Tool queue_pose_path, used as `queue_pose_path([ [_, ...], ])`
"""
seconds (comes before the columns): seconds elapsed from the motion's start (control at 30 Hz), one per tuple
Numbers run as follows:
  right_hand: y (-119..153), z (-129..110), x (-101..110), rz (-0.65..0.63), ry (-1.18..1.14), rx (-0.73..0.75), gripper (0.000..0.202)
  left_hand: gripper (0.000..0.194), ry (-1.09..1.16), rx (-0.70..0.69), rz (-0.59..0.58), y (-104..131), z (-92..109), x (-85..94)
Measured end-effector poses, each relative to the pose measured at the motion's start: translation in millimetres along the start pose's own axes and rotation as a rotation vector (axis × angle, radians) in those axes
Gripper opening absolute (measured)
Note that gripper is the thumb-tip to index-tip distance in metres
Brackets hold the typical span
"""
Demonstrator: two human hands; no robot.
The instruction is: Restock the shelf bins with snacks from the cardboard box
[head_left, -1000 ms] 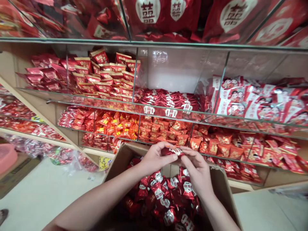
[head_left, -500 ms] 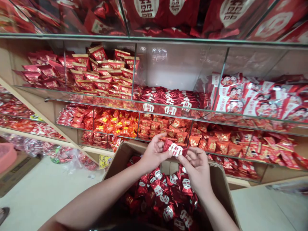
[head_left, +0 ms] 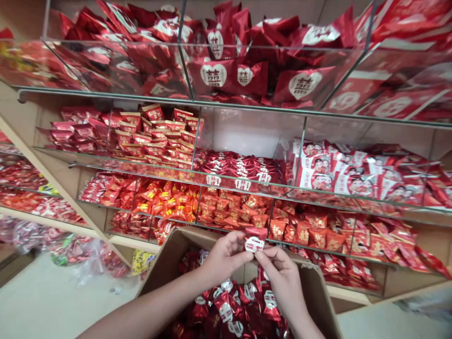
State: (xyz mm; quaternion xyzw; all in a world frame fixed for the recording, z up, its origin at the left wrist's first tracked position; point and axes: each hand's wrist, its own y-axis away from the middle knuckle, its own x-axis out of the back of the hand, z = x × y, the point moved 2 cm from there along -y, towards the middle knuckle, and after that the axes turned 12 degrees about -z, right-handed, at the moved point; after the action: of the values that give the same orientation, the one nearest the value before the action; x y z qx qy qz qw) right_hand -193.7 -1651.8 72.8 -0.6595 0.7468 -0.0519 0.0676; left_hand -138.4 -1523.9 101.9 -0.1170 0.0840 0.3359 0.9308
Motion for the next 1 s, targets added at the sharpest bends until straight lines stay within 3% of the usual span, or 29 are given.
queue_pose_path([
  [0.07,1.1,-4.1,0.9,0.003,0.051,0.015,0.02,0.022,-0.127,-0.034,-0.009,-2.3,23.8,-1.7],
  [0.13,1.4,-5.2,1.9,0.022,0.059,0.014,0.023,0.022,-0.379,-0.141,0.011,-11.8,64.9,-1.5],
  [0.23,0.6,-0.6,1.5,0.02,0.038,-0.03,0.025,0.031,-0.85,-0.333,0.24,-41.5,135.7,3.6],
  [0.33,0.3,6.0,-0.5,-0.01,0.06,-0.046,0.028,0.028,-1.238,-0.238,0.184,-87.7,175.9,5.1],
  [0.4,0.9,9.2,-1.3,-0.031,0.082,-0.047,0.029,0.023,-1.44,-0.112,0.068,-116.8,180.9,2.7],
  [0.53,1.8,12.7,-1.1,-0.056,0.093,-0.067,0.031,0.022,-1.62,0.015,-0.12,-152.5,167.3,-7.6],
  [0.77,1.7,17.8,-4.5,-0.149,0.1,-0.072,0.033,0.024,-1.569,0.019,-0.126,-171.8,164.1,-3.3],
  [1.0,5.6,24.8,-13.2,-0.236,0.128,-0.114,0.033,0.029,-1.516,0.016,-0.121,-173.7,154.8,8.8],
])
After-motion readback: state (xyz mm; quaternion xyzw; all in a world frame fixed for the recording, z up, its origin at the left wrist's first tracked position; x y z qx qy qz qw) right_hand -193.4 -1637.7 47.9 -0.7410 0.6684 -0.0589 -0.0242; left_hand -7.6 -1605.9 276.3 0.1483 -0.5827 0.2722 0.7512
